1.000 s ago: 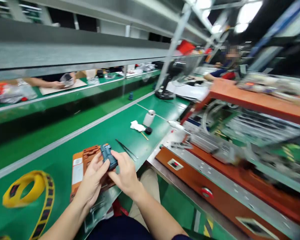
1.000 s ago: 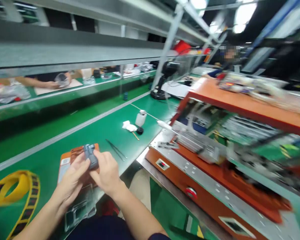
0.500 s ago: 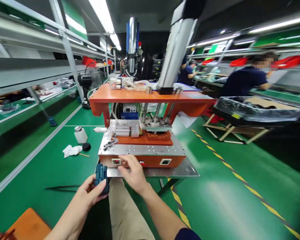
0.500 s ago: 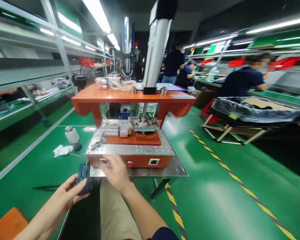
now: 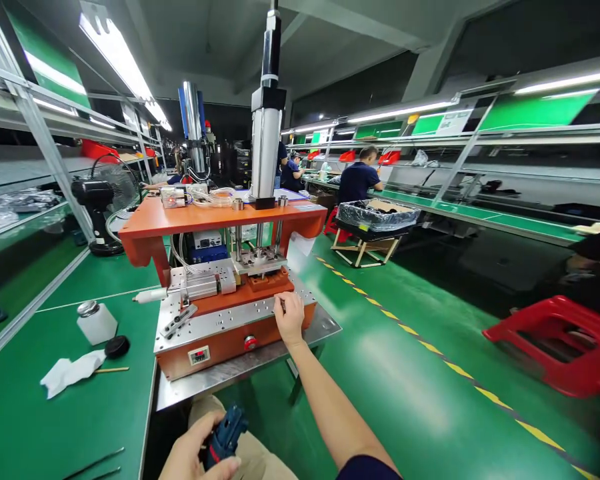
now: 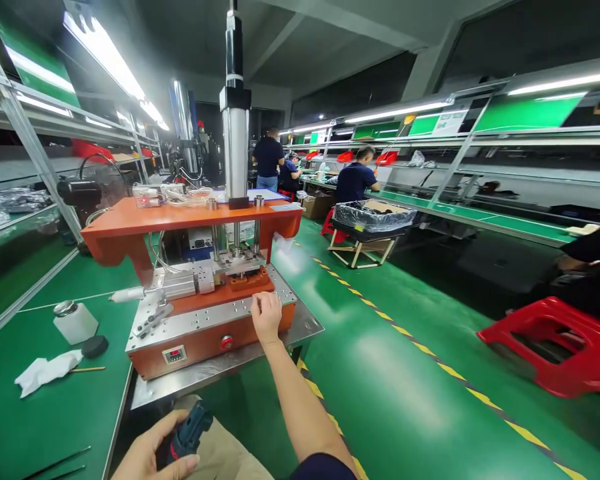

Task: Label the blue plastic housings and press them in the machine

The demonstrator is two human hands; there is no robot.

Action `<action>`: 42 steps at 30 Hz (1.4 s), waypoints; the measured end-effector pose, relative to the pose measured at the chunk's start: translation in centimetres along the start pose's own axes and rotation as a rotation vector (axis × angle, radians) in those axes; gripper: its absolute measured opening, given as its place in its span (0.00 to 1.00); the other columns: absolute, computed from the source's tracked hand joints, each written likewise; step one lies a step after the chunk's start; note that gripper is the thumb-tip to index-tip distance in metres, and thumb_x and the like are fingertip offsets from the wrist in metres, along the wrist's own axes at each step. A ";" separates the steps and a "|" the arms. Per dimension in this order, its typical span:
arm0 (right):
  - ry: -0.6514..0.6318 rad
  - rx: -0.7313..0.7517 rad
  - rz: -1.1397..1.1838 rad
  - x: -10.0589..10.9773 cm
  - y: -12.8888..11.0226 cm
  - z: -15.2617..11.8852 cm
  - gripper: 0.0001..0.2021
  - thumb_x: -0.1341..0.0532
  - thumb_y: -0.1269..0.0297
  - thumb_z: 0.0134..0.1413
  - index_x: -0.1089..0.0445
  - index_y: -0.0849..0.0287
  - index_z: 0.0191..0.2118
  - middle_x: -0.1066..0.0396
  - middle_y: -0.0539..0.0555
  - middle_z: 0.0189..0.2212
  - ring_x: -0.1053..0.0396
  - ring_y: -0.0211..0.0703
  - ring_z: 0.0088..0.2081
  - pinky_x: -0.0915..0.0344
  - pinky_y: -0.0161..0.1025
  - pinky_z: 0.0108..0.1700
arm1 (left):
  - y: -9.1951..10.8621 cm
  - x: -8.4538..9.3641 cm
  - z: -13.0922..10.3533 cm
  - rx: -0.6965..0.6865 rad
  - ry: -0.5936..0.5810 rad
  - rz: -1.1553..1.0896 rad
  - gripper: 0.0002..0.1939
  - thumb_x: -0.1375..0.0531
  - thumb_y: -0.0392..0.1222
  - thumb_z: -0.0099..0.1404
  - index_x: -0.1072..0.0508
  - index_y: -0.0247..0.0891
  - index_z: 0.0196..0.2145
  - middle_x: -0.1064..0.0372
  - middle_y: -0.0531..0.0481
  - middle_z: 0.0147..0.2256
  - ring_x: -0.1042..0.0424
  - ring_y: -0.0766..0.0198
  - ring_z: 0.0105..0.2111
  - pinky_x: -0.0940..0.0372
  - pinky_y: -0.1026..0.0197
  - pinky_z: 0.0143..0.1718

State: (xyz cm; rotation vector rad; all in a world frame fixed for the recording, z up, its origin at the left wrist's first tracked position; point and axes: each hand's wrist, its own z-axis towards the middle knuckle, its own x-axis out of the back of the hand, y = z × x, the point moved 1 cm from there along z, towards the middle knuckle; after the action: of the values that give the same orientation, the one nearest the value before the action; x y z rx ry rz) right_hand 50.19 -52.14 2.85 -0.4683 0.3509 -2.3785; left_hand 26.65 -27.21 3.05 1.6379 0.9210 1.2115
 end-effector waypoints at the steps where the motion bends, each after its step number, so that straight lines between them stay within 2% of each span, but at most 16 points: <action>1: -0.001 0.004 -0.006 -0.1 0.0 0.0 0.10 0.45 0.64 0.68 0.29 0.58 0.37 0.26 0.56 0.34 0.33 0.46 0.38 0.40 0.43 0.44 | 0.1 0.1 0.0 -0.009 -0.035 0.033 0.30 0.31 0.55 0.56 0.24 0.38 0.53 0.26 0.41 0.53 0.26 0.50 0.52 0.33 0.58 0.57; 3: -0.017 0.011 -0.021 0.0 0.0 0.1 0.10 0.45 0.64 0.68 0.29 0.58 0.37 0.27 0.55 0.33 0.33 0.45 0.38 0.40 0.42 0.43 | 0.1 0.2 0.1 -0.043 -0.056 0.106 0.30 0.31 0.54 0.56 0.24 0.37 0.53 0.26 0.40 0.53 0.25 0.49 0.52 0.32 0.57 0.57; 8: -0.074 0.001 -0.081 0.5 -0.4 0.5 0.10 0.45 0.66 0.67 0.29 0.59 0.35 0.28 0.54 0.33 0.34 0.44 0.38 0.41 0.40 0.44 | -0.5 -0.2 0.1 -0.243 0.047 0.192 0.29 0.32 0.56 0.55 0.22 0.39 0.50 0.24 0.39 0.51 0.25 0.45 0.51 0.30 0.51 0.55; 10: -0.096 -0.007 -0.100 0.6 -0.6 0.6 0.09 0.44 0.67 0.66 0.29 0.59 0.35 0.28 0.53 0.32 0.35 0.43 0.37 0.42 0.40 0.43 | -0.5 -0.4 -0.1 -0.278 0.060 0.203 0.27 0.32 0.55 0.55 0.22 0.41 0.50 0.24 0.40 0.51 0.24 0.46 0.51 0.29 0.50 0.55; 19: -0.137 -0.041 -0.050 0.8 -1.0 0.5 0.11 0.46 0.64 0.68 0.30 0.60 0.34 0.29 0.54 0.32 0.36 0.44 0.38 0.43 0.41 0.45 | 1.5 0.6 -1.4 -0.242 0.164 0.343 0.22 0.33 0.49 0.61 0.24 0.42 0.52 0.25 0.42 0.52 0.26 0.48 0.52 0.31 0.49 0.56; 29: -0.045 -0.020 0.005 0.8 -1.0 0.1 0.11 0.45 0.63 0.68 0.28 0.58 0.36 0.26 0.55 0.33 0.34 0.45 0.38 0.41 0.42 0.44 | 0.3 1.2 -1.1 -0.196 0.241 0.421 0.25 0.35 0.57 0.62 0.25 0.44 0.54 0.26 0.43 0.53 0.25 0.51 0.53 0.30 0.55 0.56; 42: -0.004 0.001 0.015 0.8 -0.9 -0.2 0.07 0.42 0.66 0.66 0.28 0.57 0.37 0.24 0.55 0.33 0.31 0.47 0.38 0.39 0.44 0.44 | 0.5 1.2 -1.1 -0.116 0.262 0.407 0.25 0.34 0.56 0.62 0.25 0.44 0.54 0.25 0.43 0.53 0.25 0.51 0.52 0.29 0.56 0.56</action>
State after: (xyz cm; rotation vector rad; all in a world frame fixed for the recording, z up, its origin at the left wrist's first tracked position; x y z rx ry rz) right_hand 49.00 -52.00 3.24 -0.4684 0.3497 -2.3627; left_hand 25.88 -26.00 4.09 1.6460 0.6719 1.7565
